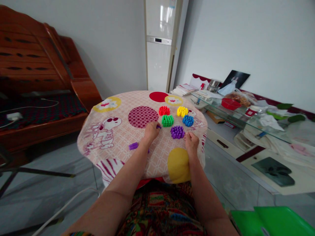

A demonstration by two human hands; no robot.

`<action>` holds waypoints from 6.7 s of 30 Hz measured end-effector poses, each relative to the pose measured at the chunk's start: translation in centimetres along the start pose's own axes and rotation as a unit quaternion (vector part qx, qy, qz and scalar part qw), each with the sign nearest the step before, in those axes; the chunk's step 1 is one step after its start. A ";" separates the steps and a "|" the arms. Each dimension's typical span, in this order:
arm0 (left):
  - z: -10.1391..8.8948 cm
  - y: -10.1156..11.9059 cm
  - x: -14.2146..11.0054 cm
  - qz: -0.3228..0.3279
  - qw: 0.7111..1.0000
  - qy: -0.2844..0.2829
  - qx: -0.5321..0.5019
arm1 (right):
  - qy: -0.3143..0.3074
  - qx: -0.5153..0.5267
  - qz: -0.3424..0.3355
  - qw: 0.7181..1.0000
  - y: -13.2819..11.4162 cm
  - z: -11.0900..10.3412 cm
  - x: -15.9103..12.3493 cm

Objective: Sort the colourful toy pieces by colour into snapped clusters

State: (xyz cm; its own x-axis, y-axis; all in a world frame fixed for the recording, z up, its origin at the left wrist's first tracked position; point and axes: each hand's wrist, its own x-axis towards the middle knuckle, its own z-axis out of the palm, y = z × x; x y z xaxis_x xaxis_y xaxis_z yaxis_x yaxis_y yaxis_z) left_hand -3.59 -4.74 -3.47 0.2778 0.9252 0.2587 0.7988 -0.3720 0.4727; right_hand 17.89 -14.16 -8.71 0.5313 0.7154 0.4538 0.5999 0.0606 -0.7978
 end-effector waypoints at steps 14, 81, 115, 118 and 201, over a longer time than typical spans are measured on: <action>1.2 4.3 -0.3 0.062 0.989 -0.099 -0.094 | 0.006 -0.018 -0.011 1.000 -0.7 -0.4 0.0; -4.3 -1.5 -3.1 0.047 0.995 -0.072 0.044 | 0.000 -0.017 -0.005 1.000 -0.9 -0.5 0.0; -4.8 1.2 -6.4 0.106 0.986 -0.120 0.038 | -0.001 -0.017 0.001 1.000 -0.4 -0.3 0.0; -3.2 4.1 -5.9 0.160 0.981 -0.109 0.032 | -0.002 -0.017 -0.008 1.000 -0.6 -0.4 -0.1; -2.6 -13.1 8.6 -0.123 0.982 0.065 -0.129 | -0.022 -0.189 0.105 0.976 0.7 7.3 24.0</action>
State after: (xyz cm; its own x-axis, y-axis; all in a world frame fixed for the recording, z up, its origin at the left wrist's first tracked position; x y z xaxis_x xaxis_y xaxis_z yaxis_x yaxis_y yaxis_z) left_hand -13.05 7.91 -5.22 0.0090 0.9781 0.2078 0.6669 -0.1607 0.7276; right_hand 26.67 8.12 -1.29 0.6450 0.7146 0.2709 0.6628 -0.3466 -0.6638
